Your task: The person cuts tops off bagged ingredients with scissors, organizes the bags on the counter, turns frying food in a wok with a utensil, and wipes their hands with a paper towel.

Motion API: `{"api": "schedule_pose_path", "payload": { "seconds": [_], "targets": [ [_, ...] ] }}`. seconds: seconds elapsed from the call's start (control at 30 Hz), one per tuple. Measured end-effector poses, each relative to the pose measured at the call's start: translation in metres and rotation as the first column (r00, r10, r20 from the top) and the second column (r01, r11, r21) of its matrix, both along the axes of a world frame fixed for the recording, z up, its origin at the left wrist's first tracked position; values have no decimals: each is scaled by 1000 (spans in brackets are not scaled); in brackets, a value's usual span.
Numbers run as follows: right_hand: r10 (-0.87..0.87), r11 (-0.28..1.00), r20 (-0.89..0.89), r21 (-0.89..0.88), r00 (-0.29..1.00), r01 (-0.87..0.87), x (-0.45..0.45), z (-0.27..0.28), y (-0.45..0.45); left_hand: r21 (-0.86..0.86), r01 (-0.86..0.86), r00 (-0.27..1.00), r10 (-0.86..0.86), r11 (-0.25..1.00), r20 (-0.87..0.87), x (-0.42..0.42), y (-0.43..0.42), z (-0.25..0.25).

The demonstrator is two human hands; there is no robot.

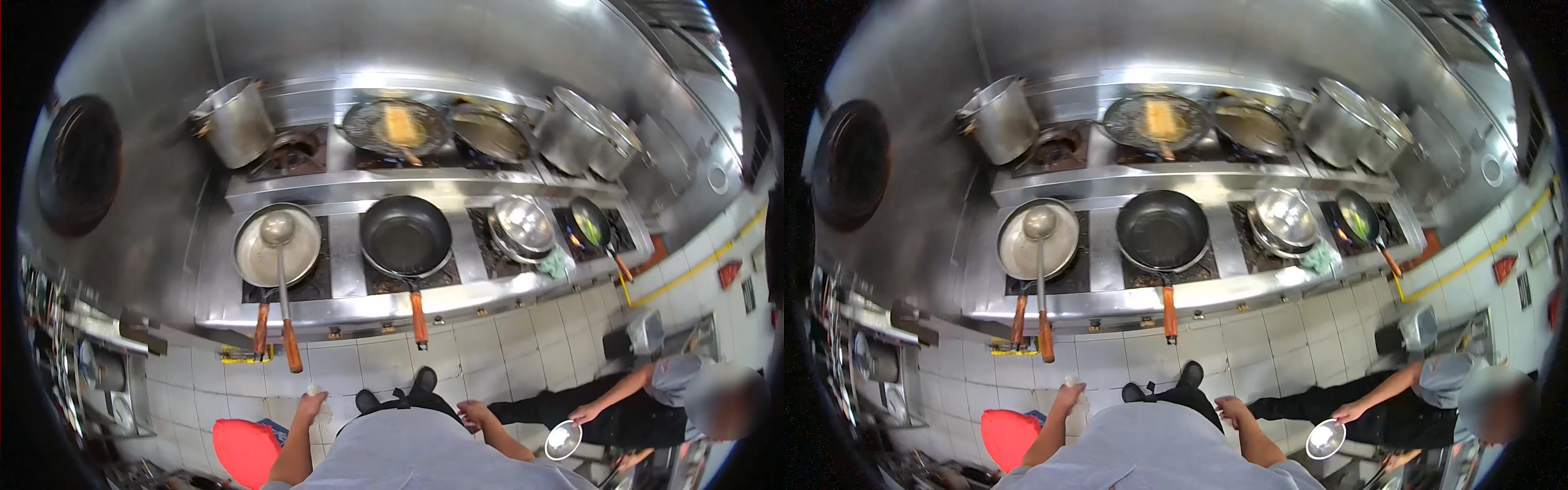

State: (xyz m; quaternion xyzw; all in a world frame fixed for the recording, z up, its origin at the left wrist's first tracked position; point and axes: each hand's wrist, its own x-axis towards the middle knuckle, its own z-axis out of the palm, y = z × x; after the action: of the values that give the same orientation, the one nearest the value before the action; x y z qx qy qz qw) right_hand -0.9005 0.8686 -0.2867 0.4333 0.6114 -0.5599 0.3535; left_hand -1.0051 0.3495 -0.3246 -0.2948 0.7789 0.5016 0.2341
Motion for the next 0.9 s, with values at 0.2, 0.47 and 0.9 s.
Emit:
{"api": "schedule_pose_path", "payload": {
  "seconds": [0.2, 0.47, 0.9],
  "targets": [
    [-102, 989, -286, 71, 953, 127, -42, 32, 12, 179, 303, 951, -310, 936, 9, -71, 106, 43],
    [-439, 893, -353, -65, 826, 446, -32, 90, 66, 394, 596, 784, -613, 699, -98, -90, 241, 105],
    [-219, 955, 3, 206, 976, 214, 50, -8, 289, 228, 749, 661, -724, 622, -194, -105, 439, 98]
  ]
}}
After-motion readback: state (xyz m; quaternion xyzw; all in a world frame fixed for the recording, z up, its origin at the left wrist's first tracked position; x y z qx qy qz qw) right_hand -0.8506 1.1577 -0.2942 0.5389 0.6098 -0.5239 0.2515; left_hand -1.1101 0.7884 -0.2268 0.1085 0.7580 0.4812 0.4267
